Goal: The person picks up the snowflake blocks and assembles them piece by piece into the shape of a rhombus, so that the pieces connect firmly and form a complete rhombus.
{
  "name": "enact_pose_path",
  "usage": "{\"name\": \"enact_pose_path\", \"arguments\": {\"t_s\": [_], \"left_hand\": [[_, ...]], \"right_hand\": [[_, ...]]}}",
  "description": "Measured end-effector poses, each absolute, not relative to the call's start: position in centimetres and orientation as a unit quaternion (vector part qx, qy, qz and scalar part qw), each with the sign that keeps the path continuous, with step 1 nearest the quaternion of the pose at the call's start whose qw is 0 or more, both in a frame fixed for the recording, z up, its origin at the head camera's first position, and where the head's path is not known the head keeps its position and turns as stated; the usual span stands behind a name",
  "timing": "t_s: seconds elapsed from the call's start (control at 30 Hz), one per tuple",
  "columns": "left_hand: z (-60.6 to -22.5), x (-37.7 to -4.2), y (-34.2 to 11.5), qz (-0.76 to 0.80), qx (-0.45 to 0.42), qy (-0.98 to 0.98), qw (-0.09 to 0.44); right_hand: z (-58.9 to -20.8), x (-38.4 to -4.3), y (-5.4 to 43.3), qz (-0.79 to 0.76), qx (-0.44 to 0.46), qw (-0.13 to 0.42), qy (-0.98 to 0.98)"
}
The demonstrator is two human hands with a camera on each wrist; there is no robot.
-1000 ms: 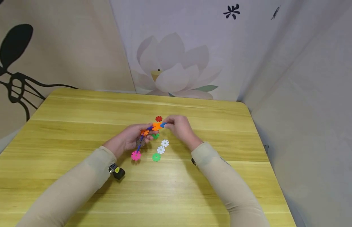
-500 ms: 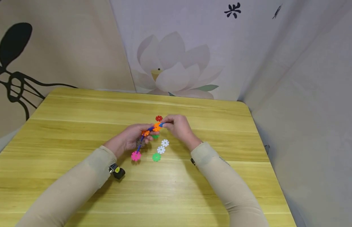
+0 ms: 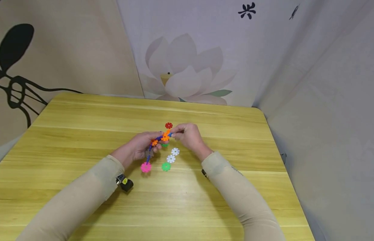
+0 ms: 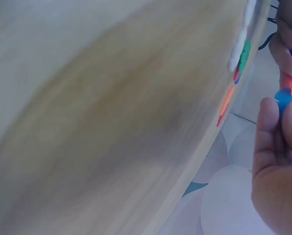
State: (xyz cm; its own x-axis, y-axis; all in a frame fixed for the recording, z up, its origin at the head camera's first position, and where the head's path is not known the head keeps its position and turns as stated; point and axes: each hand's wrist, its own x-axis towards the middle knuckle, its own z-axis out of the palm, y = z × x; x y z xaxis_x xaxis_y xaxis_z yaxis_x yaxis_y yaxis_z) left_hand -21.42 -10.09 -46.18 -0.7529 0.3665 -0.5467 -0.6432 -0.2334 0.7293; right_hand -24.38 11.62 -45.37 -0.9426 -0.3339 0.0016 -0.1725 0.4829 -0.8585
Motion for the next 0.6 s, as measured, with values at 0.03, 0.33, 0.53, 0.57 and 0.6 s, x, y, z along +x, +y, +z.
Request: {"name": "enact_pose_path", "arguments": {"t_s": [0.03, 0.33, 0.53, 0.57, 0.6], "left_hand": [[-46.2, -21.4, -10.0, 0.775, -0.131, 0.525, 0.325], [-45.5, -21.2, -9.9, 0.776, -0.125, 0.534, 0.312], [-45.6, -21.3, -9.8, 0.767, -0.119, 0.547, 0.314], [-45.7, -21.3, -9.8, 0.767, -0.114, 0.548, 0.314], [-45.8, -21.3, -9.8, 0.769, -0.111, 0.545, 0.315]], "right_hand": [[-45.4, -24.3, 11.6, -0.486, -0.149, 0.079, 0.857], [-45.6, -23.3, 11.2, -0.507, -0.177, 0.005, 0.844], [-45.4, -23.3, 11.2, -0.491, -0.189, 0.019, 0.85], [-45.3, -23.3, 11.3, -0.483, -0.191, 0.025, 0.854], [-45.2, -23.4, 11.3, -0.473, -0.193, 0.033, 0.859]]}}
